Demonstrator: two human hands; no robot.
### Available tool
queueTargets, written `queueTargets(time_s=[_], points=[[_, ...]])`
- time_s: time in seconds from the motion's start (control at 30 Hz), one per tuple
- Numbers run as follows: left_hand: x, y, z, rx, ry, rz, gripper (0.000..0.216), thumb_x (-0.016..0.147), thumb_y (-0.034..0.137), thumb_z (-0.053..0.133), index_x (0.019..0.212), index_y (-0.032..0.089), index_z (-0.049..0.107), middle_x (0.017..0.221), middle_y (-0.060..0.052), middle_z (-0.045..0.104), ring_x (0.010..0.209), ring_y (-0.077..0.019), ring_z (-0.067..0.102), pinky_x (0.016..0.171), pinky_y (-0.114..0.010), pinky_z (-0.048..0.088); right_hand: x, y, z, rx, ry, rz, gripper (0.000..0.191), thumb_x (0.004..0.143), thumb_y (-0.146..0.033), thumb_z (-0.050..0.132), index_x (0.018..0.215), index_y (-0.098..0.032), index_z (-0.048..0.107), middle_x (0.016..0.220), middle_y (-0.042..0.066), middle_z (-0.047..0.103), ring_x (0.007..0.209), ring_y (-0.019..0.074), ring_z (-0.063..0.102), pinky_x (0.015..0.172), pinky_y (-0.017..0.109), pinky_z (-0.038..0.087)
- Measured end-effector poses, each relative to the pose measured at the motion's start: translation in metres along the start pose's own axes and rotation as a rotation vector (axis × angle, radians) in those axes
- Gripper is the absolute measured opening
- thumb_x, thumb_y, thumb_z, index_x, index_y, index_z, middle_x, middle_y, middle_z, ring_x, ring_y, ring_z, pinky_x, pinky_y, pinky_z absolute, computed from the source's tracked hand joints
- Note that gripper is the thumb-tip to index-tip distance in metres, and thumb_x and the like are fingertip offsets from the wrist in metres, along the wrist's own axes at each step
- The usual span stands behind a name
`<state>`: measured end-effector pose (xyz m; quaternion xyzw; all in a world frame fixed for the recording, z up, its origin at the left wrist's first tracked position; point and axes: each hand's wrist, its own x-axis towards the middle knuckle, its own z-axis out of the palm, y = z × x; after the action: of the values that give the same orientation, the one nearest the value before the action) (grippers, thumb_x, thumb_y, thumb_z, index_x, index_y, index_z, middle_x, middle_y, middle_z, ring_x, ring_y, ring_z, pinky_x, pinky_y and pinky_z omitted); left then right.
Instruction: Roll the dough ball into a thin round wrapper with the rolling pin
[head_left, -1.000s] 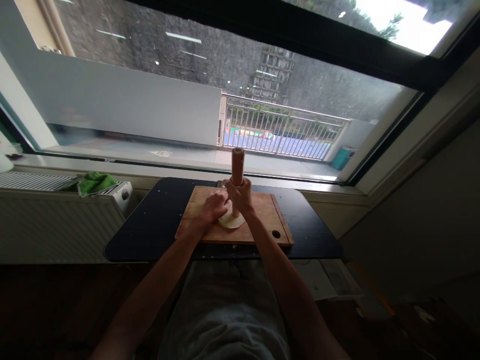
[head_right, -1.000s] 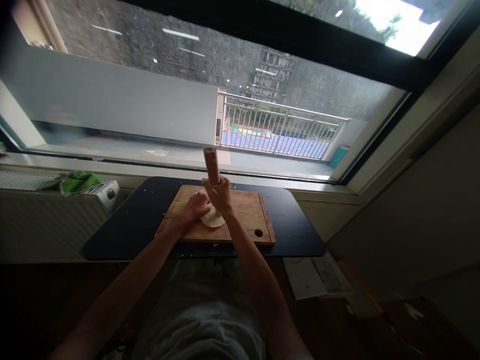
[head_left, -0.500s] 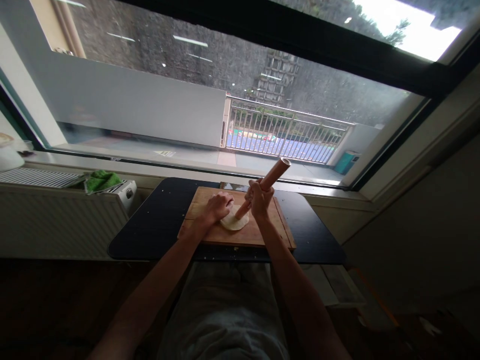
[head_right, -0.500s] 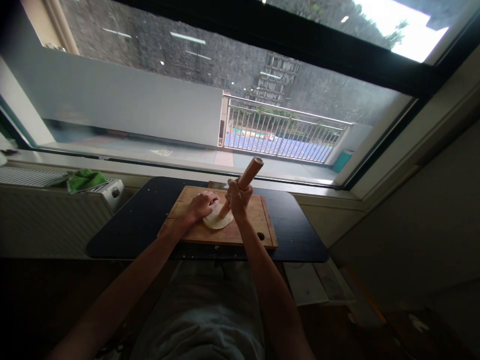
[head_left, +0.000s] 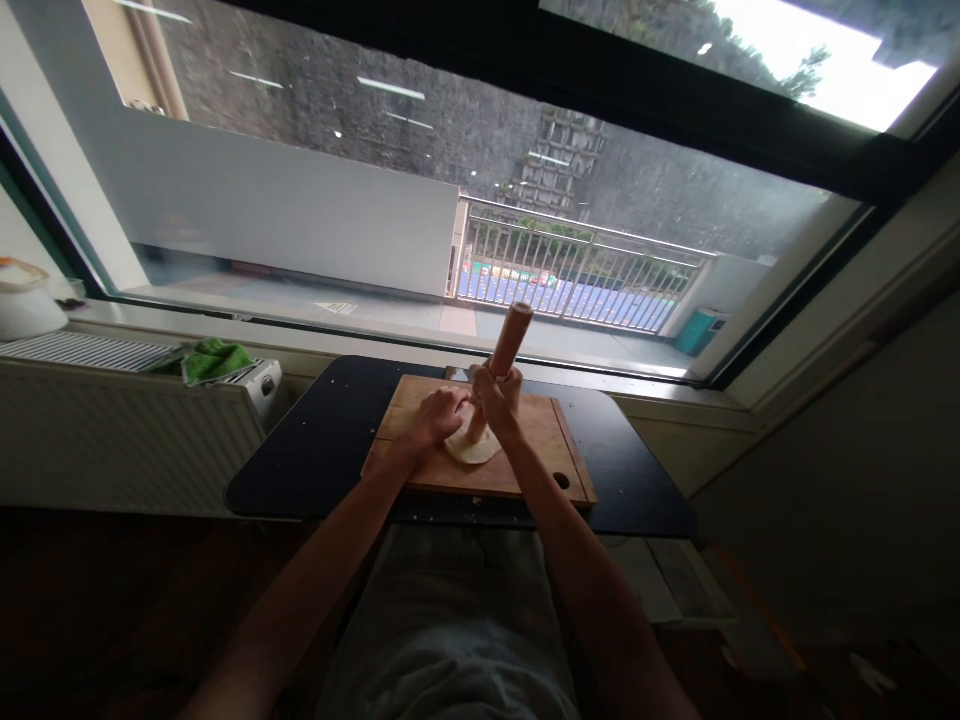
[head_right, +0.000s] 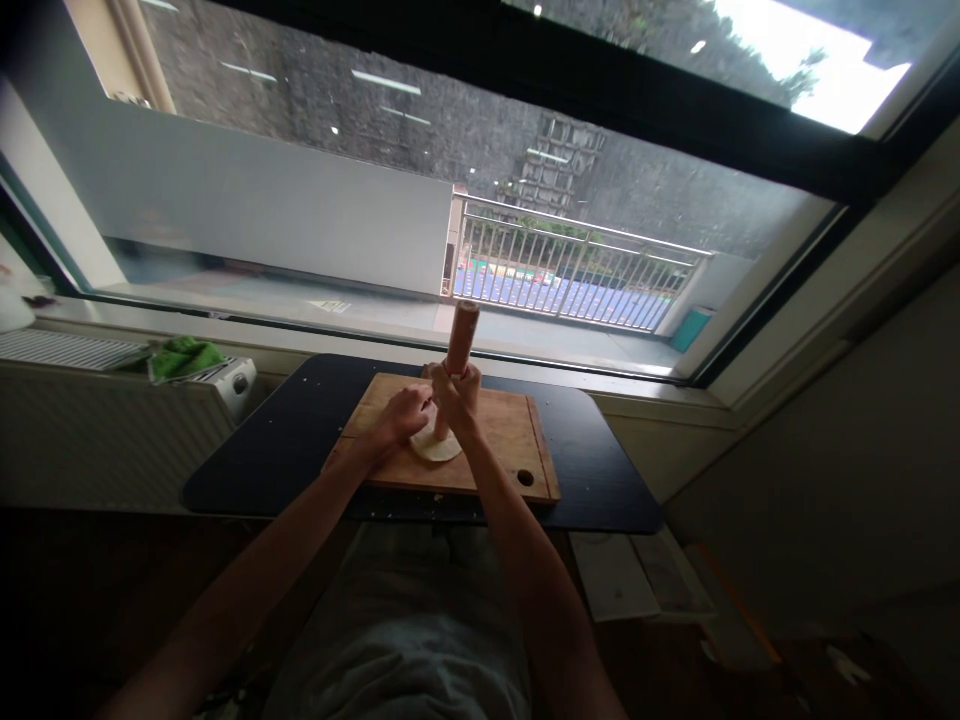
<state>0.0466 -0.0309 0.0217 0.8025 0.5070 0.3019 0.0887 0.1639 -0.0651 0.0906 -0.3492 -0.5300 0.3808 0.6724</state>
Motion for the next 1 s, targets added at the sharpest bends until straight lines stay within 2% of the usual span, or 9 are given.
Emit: queueTargets(time_s=[0.2,0.37,0.53,0.67,0.73,0.83,0.9,1.0], points=[[-0.002,0.004,-0.003,0.011,-0.040,-0.012,0.020,0.096,0.023,0.057,0.097,0.019,0.077,0.105,-0.011,0.079,0.098,-0.0233,0.073,0.090,-0.031,0.053,0.011,-0.019,-0.001,0.051,0.022,-0.009,0.033,0.074,-0.036,0.075,0.066,-0.026,0.045,0.050,-0.011,0.042,0.041,0.0064,0.036,0.038,0.021,0.034],[-0.005,0.008,-0.007,0.029,-0.023,-0.027,0.021,0.092,0.017,0.059,0.102,0.018,0.077,0.106,-0.011,0.078,0.100,-0.0246,0.074,0.089,-0.031,0.055,0.001,0.005,-0.002,-0.110,-0.016,0.008,0.034,0.072,-0.037,0.073,0.063,-0.026,0.043,0.052,-0.010,0.041,0.045,0.0073,0.038,0.041,0.021,0.034],[-0.004,0.005,-0.005,0.034,-0.017,-0.037,0.022,0.091,0.014,0.060,0.103,0.017,0.077,0.106,-0.012,0.078,0.100,-0.0257,0.074,0.089,-0.032,0.056,-0.008,0.022,-0.007,-0.165,-0.031,-0.021,0.035,0.075,-0.043,0.073,0.065,-0.026,0.044,0.054,-0.009,0.042,0.049,0.0090,0.040,0.045,0.022,0.035],[-0.001,0.001,0.002,0.007,0.012,0.017,0.021,0.098,0.020,0.056,0.101,0.019,0.077,0.107,-0.011,0.079,0.102,-0.0238,0.074,0.094,-0.032,0.055,0.004,0.009,-0.015,-0.257,-0.040,-0.014,0.037,0.083,-0.051,0.070,0.069,-0.026,0.046,0.055,-0.008,0.043,0.051,0.0107,0.041,0.049,0.024,0.035],[0.001,0.000,0.003,-0.019,0.042,-0.004,0.022,0.100,0.024,0.055,0.097,0.019,0.076,0.103,-0.011,0.079,0.097,-0.0235,0.074,0.091,-0.033,0.054,0.012,-0.001,-0.024,-0.402,-0.096,-0.025,0.038,0.088,-0.056,0.066,0.074,-0.025,0.050,0.058,-0.006,0.047,0.053,0.0117,0.043,0.052,0.025,0.034],[0.004,-0.002,-0.003,-0.105,0.182,-0.099,0.023,0.103,0.027,0.051,0.096,0.020,0.072,0.095,-0.011,0.078,0.087,-0.0226,0.073,0.082,-0.032,0.054,0.016,-0.011,-0.043,-0.816,-0.229,-0.102,0.039,0.095,-0.060,0.064,0.085,-0.023,0.061,0.068,-0.002,0.060,0.061,0.0145,0.051,0.057,0.025,0.033],[0.006,-0.005,-0.010,-0.238,0.384,-0.173,0.030,0.108,0.030,0.042,0.102,0.019,0.068,0.090,-0.009,0.076,0.081,-0.0216,0.072,0.078,-0.032,0.053,0.013,-0.011,-0.055,-1.124,-0.282,-0.115,0.037,0.100,-0.059,0.061,0.102,-0.023,0.067,0.078,0.001,0.069,0.066,0.0178,0.059,0.061,0.026,0.034],[0.007,-0.010,-0.019,-0.361,0.716,-0.220,0.038,0.112,0.036,0.029,0.110,0.019,0.064,0.095,-0.010,0.074,0.088,-0.0226,0.070,0.083,-0.035,0.054,0.001,-0.003,-0.067,-1.397,-0.403,-0.132,0.035,0.113,-0.040,0.039,0.118,-0.023,0.070,0.096,0.006,0.078,0.078,0.0209,0.068,0.069,0.028,0.039]])
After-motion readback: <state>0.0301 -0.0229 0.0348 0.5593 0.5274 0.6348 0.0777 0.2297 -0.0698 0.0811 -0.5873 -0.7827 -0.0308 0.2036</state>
